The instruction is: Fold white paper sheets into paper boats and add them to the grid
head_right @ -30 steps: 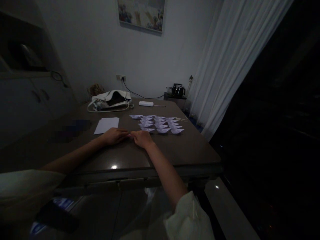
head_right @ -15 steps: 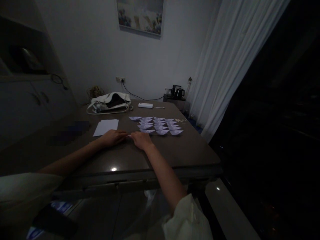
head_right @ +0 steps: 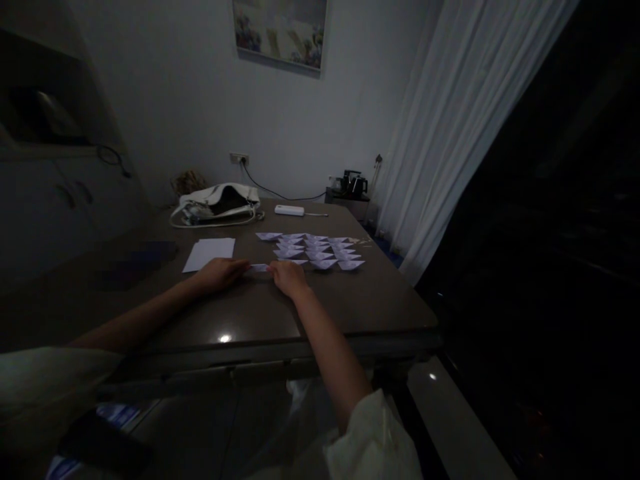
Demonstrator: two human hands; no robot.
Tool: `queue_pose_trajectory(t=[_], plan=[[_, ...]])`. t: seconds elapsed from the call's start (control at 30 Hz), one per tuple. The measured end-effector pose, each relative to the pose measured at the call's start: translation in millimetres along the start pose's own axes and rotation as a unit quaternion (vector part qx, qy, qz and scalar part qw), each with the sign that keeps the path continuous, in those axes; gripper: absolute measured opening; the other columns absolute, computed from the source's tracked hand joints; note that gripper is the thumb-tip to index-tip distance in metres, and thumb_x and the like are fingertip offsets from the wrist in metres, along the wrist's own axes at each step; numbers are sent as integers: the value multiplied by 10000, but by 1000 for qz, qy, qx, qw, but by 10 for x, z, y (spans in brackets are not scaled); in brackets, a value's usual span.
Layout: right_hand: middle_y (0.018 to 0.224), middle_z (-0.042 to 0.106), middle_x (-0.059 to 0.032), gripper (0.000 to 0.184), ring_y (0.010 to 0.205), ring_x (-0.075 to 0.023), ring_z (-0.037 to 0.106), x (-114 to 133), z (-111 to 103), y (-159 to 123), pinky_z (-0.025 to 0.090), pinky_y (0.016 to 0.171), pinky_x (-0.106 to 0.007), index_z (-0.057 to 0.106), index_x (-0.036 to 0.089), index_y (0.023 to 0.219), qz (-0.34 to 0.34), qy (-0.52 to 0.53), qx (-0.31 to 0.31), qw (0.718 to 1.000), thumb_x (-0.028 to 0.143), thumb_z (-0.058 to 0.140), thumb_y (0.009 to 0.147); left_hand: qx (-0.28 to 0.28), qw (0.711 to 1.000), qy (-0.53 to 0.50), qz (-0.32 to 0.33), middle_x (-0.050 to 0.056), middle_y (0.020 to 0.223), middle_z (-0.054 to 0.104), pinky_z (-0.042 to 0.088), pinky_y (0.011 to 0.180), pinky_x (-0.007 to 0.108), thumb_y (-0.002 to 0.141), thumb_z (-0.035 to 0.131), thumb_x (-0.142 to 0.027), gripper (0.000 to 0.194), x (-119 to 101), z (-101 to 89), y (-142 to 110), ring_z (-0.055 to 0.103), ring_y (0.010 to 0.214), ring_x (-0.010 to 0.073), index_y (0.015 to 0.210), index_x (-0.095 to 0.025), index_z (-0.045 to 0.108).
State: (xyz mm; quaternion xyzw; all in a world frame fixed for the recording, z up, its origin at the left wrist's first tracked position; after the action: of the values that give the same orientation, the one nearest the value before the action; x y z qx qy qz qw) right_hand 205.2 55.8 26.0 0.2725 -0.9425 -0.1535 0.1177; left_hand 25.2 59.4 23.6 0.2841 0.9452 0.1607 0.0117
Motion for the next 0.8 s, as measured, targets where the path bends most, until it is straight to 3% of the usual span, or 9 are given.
queue_pose_trajectory(t=[0.2,0.37,0.67,0.8], plan=[[980,710,-91,328,908,-202,640,-73,-7,2,415,749,-261,665,189,969,27,4,-24,999,303,358,976,-21,999,-9,-47,55,739,716,400,555,247,918,346,-349,304,109,27,-9,660,653,210,904,-219,620],[927,716,-71,322,872,-193,648,-65,9,17,415,721,-255,660,198,948,24,10,-27,999,305,358,976,-36,997,-19,-61,73,785,727,406,572,260,872,396,-307,250,145,29,-21,670,691,233,930,-212,620],[966,705,-84,311,899,-196,640,26,9,-15,402,734,-259,655,187,964,-23,8,-1,1000,313,371,974,-35,996,-82,8,25,779,700,426,584,228,931,353,-439,355,-21,-73,-43,645,661,177,1058,-211,594],[1012,697,-89,293,924,-197,634,144,10,-22,399,748,-261,654,195,984,-58,6,19,998,314,387,968,-32,996,-71,39,59,859,699,433,639,241,909,387,-369,301,-53,-31,-30,645,763,193,943,-216,645]])
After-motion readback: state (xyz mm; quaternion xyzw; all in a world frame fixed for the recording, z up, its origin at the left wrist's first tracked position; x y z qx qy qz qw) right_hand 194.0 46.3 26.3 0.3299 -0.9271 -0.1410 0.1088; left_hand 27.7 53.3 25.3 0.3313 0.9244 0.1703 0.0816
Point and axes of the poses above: each hand's wrist, its own y-axis towards the middle knuckle, its own z-axis out of the palm, x = y × z, the point moved 4 cm from there along y, towards the middle knuckle
